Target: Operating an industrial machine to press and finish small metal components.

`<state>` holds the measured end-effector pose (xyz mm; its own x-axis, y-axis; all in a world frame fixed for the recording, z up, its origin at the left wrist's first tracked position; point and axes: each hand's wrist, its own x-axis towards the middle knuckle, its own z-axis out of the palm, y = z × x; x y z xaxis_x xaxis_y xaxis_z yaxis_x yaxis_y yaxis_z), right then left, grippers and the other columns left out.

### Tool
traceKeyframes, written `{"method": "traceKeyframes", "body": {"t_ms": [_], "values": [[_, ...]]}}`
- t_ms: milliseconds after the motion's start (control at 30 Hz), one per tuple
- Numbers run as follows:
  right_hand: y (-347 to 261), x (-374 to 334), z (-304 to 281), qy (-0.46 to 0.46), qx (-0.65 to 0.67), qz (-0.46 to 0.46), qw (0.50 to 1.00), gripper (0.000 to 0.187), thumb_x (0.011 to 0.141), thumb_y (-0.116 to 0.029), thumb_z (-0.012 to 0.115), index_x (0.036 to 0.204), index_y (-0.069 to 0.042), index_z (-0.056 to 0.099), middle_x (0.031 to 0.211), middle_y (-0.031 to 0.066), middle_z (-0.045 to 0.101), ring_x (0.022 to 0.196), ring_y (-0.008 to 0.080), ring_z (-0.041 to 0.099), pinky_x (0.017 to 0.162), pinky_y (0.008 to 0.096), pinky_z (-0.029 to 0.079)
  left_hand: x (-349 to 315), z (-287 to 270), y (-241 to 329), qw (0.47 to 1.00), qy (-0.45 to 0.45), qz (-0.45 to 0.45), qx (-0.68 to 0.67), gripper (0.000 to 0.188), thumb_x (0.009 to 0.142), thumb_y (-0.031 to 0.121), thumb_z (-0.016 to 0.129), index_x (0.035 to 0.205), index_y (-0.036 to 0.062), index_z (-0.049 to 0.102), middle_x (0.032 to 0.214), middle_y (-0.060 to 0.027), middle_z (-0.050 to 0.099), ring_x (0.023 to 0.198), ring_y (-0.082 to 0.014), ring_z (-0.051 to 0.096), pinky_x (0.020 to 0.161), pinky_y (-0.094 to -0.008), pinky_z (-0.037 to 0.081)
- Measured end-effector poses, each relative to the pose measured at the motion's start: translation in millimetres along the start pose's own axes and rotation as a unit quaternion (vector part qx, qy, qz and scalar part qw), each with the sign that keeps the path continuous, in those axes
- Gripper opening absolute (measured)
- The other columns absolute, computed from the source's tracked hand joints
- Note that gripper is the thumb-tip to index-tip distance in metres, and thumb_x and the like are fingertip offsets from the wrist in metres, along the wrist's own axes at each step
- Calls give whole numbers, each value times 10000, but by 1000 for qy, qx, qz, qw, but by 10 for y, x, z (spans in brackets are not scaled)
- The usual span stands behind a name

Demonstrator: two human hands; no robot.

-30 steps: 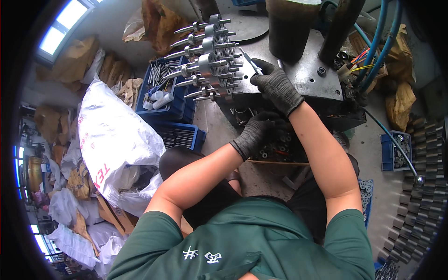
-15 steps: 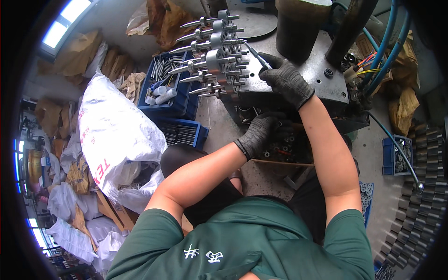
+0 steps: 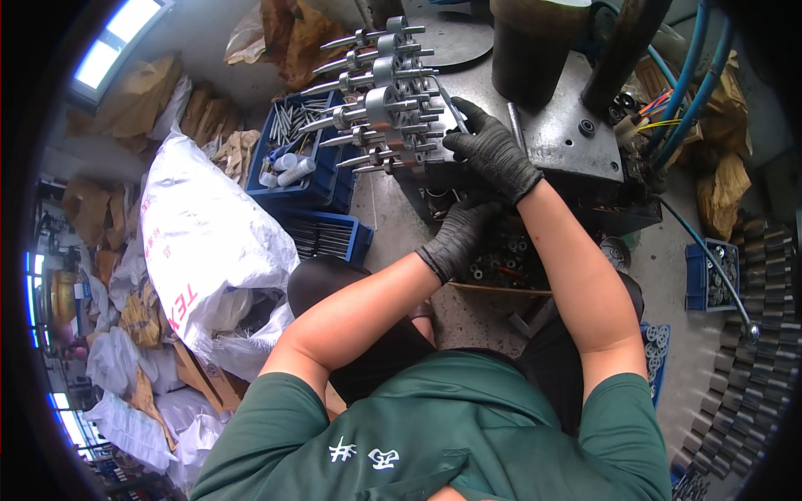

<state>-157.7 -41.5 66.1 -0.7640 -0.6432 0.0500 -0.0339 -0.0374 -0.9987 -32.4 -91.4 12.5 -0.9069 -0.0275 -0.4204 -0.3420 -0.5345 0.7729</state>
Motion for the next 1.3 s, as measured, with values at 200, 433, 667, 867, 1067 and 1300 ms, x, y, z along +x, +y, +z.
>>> {"method": "traceKeyframes", "body": {"t_ms": [200,433,667,867,1067,1300], "values": [[-569,-328,-58,-167,452,177,858,465,884,-287,629,1243,-3,546,1005,160,615,834,269,683,703,374,594,160,-191,-133,998,-37,42,42,235,925,174,630,1121,50,670,1056,-84,683,889,-195,659,824,-342,530],[-320,-531,-303,-4,272,130,953,377,916,-360,627,1159,-78,570,873,96,647,720,167,636,620,279,512,288,-360,-148,925,-75,259,267,190,909,138,649,1083,60,649,1037,-84,638,1000,-202,634,832,-335,536],[-392,-1238,-584,5,-1,92,996,729,821,-157,732,1469,-56,414,1048,88,625,883,180,632,781,293,540,8,-131,226,996,-18,25,-83,206,912,123,622,1114,100,584,935,-66,631,842,-182,620,749,-343,544],[-455,-1547,-637,-2,-400,-35,916,701,709,-91,732,1375,-47,520,1094,200,596,1038,350,610,921,410,517,-16,-146,257,993,-1,4,-116,144,909,121,626,1050,99,602,926,-59,636,808,-161,631,727,-323,547],[-472,-1634,-729,3,-483,-81,872,638,680,-17,680,1309,-61,584,1119,214,590,1035,395,592,920,447,509,164,-257,23,979,-96,176,44,163,859,108,710,994,56,635,937,-78,637,858,-174,651,785,-338,561],[-446,-1664,-786,10,-486,-83,870,648,662,5,671,1300,-83,598,1127,214,591,1050,399,582,931,451,502,98,-143,157,991,-54,-3,-124,168,898,199,664,983,57,637,930,-43,625,839,-147,624,798,-333,551]]}}
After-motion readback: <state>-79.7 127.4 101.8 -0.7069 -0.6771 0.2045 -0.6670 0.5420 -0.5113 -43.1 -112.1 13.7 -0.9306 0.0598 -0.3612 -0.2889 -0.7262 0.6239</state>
